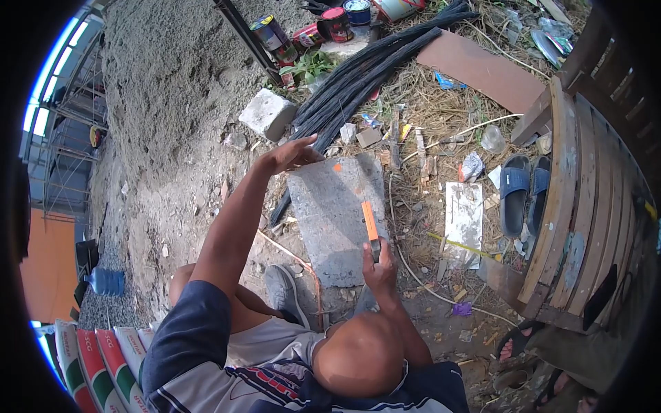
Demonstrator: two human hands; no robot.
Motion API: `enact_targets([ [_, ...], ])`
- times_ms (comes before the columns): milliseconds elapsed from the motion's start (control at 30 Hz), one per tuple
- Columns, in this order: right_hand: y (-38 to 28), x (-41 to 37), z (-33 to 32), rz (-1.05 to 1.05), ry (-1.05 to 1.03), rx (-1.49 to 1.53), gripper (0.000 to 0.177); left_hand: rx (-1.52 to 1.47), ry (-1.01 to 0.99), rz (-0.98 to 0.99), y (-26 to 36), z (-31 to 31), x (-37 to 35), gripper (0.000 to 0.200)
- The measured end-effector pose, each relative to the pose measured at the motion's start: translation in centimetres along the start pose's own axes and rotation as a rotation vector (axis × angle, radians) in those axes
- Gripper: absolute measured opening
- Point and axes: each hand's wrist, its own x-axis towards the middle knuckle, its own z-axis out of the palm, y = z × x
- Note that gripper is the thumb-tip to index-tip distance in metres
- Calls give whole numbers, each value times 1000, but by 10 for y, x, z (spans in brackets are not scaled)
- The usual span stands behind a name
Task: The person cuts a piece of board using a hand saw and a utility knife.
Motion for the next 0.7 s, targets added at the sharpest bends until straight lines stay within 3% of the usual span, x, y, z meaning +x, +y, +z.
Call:
enact_targets([
  [200,0,-4,0,-14,3,-2,33,-230,-128,1,-3,-3,-6,94],
  [400,-2,-4,2,-18,29,-39,32,-49,-22,-19,3,0,4,86],
  [700,-2,-3,-1,-18,22,-24,33,-67,-28,23,-1,5,11,80],
])
